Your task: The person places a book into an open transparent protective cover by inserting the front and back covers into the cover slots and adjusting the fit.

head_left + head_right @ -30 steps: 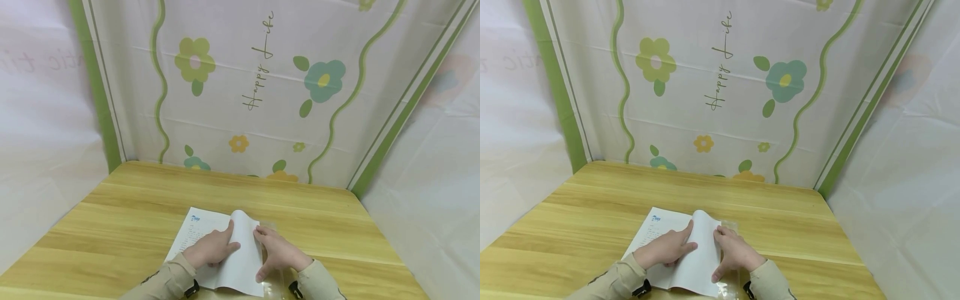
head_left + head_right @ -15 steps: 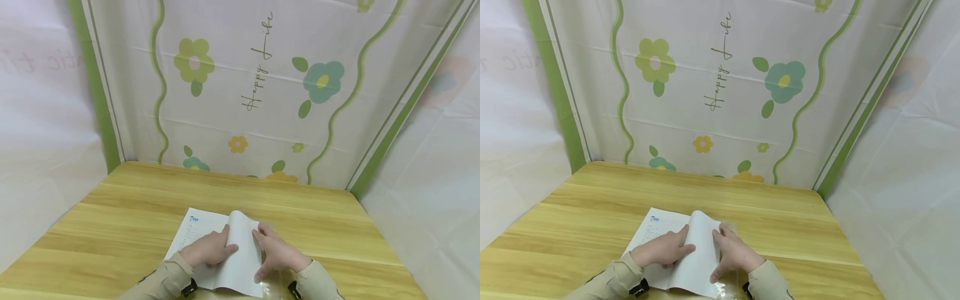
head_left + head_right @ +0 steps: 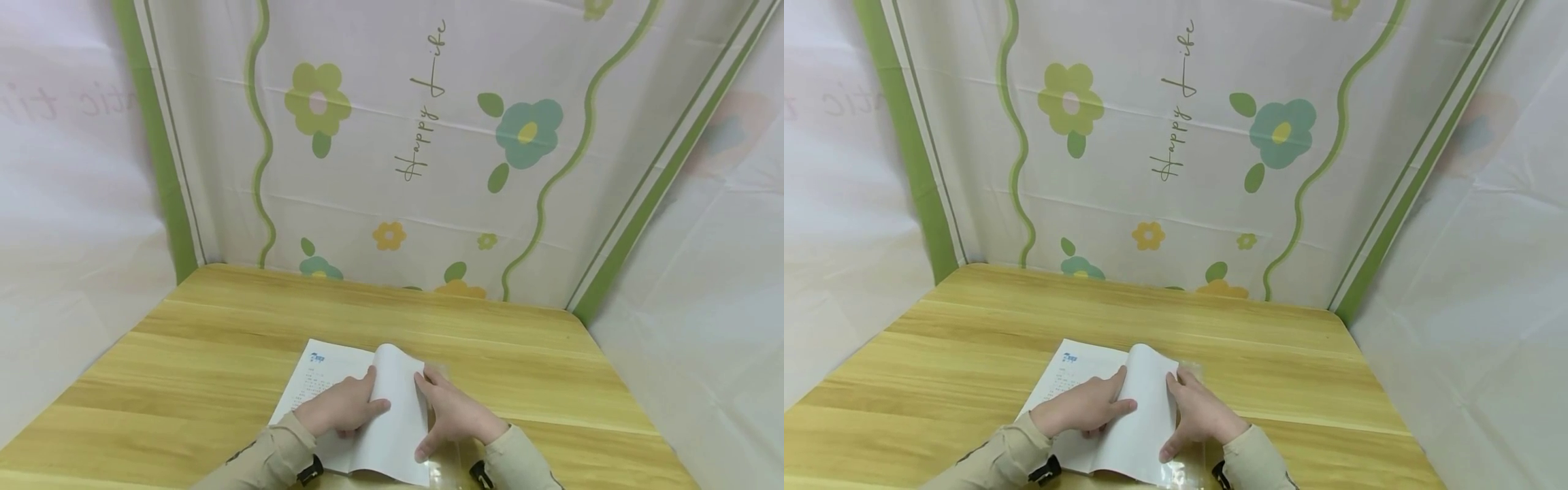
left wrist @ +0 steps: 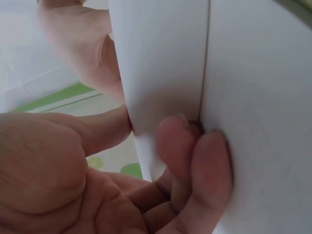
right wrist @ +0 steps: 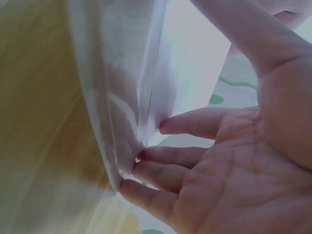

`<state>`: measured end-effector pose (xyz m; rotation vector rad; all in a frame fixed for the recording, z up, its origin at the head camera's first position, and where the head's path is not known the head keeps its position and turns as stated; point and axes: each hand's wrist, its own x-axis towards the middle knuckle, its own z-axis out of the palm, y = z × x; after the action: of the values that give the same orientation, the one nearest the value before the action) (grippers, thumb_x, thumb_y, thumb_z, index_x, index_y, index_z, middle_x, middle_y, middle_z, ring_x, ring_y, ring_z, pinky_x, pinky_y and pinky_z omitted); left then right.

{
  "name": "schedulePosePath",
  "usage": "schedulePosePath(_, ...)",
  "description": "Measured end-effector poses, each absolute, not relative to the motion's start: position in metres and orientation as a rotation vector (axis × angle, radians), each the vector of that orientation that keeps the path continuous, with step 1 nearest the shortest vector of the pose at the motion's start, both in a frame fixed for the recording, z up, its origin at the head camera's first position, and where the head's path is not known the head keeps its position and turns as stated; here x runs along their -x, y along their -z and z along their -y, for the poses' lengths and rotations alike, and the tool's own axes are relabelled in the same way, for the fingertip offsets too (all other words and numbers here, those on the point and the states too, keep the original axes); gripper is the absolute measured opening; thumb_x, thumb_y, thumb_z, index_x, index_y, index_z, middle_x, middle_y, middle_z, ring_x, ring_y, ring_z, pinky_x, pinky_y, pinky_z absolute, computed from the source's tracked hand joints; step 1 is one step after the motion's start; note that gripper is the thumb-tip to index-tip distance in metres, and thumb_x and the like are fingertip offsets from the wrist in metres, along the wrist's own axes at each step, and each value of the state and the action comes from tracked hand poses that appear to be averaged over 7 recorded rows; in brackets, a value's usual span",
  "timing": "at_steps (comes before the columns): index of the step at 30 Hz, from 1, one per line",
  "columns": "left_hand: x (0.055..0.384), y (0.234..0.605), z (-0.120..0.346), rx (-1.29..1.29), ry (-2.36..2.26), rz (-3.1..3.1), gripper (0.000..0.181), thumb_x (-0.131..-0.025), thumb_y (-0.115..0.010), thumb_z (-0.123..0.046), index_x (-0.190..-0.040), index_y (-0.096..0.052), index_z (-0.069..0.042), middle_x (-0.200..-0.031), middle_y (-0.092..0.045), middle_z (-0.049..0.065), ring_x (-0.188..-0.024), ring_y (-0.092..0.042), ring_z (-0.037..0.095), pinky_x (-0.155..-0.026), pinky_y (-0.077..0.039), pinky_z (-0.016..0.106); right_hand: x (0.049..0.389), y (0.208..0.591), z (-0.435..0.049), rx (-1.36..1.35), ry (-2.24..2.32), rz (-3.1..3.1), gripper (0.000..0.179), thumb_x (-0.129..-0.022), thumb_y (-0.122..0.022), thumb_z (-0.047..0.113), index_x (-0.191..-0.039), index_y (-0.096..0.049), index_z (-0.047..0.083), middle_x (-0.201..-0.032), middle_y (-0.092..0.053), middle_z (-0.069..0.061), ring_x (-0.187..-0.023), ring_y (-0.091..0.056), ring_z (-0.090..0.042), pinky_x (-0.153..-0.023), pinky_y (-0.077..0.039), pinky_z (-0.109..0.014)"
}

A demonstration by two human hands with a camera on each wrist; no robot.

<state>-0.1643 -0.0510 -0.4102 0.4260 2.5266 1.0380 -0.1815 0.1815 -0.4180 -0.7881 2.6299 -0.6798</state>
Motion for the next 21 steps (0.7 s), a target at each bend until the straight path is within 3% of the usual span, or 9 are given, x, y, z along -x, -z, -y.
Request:
schedulePosePath(17, 0.1626, 0.4104, 0.0483, -0.443, -1.058, -2.562, 0.079, -0.099, -0.06, -0.031, -0.153, -0.017, 0.006, -0.057, -0.054, 0.007, -0.039, -0.051, 0.014, -0.038, -0.042, 0.026, 0.1823, 0.4179, -0.181, 0.795, 0.66, -2.651, 0.129, -0.052, -0.094, 0.043, -0.146, -0.029, -0.015, -0.152, -0.017, -0.037, -0.137, -0.026, -0.048, -0.108, -0.029, -0.056)
schedulePosePath(21, 0.1632, 0.4104, 0.05, -0.425, -1.097, -2.52, 0.08, -0.098, -0.062, -0.032, -0.154, -0.017, 0.005, -0.058, -0.055, 0.008, -0.04, -0.05, 0.014, -0.038, -0.042, 0.026, 0.1811, 0.4162, -0.1816, 0.842, 0.599, -2.713, 0.129, -0.048, -0.094, 0.048, -0.144, -0.035, -0.014, -0.15, -0.026, -0.033, -0.137, -0.026, -0.048, -0.108, -0.027, -0.06)
